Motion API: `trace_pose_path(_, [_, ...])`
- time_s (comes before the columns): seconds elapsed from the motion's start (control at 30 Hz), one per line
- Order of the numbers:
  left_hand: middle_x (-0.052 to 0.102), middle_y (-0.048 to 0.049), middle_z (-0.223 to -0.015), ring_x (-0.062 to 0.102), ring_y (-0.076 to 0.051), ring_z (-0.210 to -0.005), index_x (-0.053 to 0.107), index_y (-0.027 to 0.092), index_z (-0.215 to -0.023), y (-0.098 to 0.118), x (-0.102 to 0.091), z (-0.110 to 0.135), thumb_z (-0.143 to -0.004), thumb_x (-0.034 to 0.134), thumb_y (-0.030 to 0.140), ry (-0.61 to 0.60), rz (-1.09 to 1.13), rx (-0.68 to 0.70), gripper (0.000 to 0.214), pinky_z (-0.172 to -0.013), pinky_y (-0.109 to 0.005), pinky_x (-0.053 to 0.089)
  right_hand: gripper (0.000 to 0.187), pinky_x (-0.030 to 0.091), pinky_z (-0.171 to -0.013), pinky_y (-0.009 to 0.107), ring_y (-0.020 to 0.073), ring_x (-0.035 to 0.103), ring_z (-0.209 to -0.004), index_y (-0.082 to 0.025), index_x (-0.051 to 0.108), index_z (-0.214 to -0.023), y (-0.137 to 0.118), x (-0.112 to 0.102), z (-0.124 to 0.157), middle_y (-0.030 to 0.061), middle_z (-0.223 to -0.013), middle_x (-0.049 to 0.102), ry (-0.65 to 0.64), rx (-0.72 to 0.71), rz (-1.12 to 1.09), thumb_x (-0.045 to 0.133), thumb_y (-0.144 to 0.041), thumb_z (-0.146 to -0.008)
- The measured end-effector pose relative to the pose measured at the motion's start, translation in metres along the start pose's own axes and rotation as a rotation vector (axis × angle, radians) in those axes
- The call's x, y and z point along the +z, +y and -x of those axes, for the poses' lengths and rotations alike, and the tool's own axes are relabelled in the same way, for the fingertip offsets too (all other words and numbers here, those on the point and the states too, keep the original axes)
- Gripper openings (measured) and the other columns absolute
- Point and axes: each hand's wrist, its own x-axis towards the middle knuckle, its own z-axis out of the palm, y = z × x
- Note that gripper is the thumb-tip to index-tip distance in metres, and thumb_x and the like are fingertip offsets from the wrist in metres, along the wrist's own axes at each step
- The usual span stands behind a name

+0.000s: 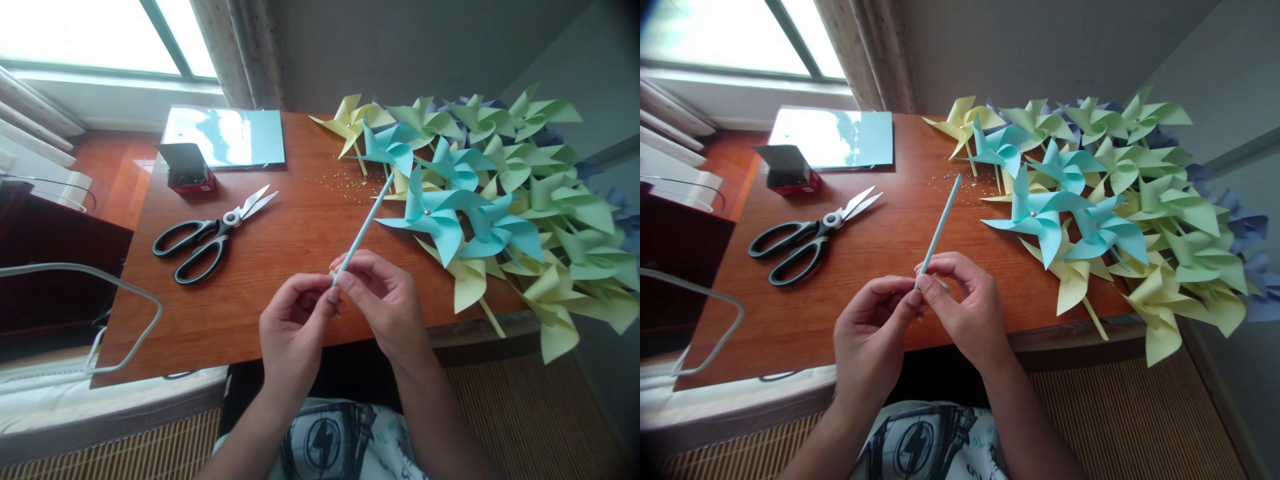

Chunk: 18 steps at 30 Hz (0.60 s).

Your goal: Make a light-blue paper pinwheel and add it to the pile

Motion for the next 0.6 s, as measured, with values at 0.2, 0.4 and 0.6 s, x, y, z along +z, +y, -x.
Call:
trace_pose_path(0.2, [0.072, 0.0012, -0.077, 0.066, -0.007, -0.068, 0.074, 0.019, -0.091, -0.002, 0.0, 0.002, -0.086, 0.077, 0.017, -0.007, 0.101, -0.058, 0.007, -0.065, -0.014, 0.053, 0.007, 0.056, -0.091, 0.03, 0.0189, 0.067, -0.106, -0.023, 0.074, -0.096, 0.006, 0.006, 0.002, 0.0031, -0.107, 0.074, -0.013, 0.029, -0.144, 0.071, -0.023, -0.09])
trace_pose_path(0.4, [0.07, 0.0011, -0.075, 0.062, -0.005, -0.065, 0.074, 0.017, -0.088, 0.0, 0.005, 0.0, -0.085, 0.078, 0.018, 0.002, 0.247, -0.145, 0.005, -0.062, -0.012, 0.051, 0.013, 0.054, -0.053, 0.023, 0.0118, 0.061, -0.067, -0.024, 0.07, -0.099, 0.006, 0.011, 0.007, 0.0039, -0.109, 0.073, -0.037, 0.136, -0.343, 0.07, -0.033, -0.09])
trace_pose_path(0.6, [0.069, 0.0006, -0.076, 0.062, -0.005, -0.066, 0.076, 0.016, -0.089, 0.003, 0.004, -0.002, -0.084, 0.078, 0.017, 0.0, 0.32, -0.208, 0.006, -0.062, -0.011, 0.051, 0.017, 0.057, -0.066, 0.026, 0.0143, 0.063, -0.074, -0.027, 0.072, -0.109, 0.007, 0.005, 0.011, 0.0018, -0.089, 0.07, -0.078, 0.06, -0.342, 0.067, -0.033, -0.094])
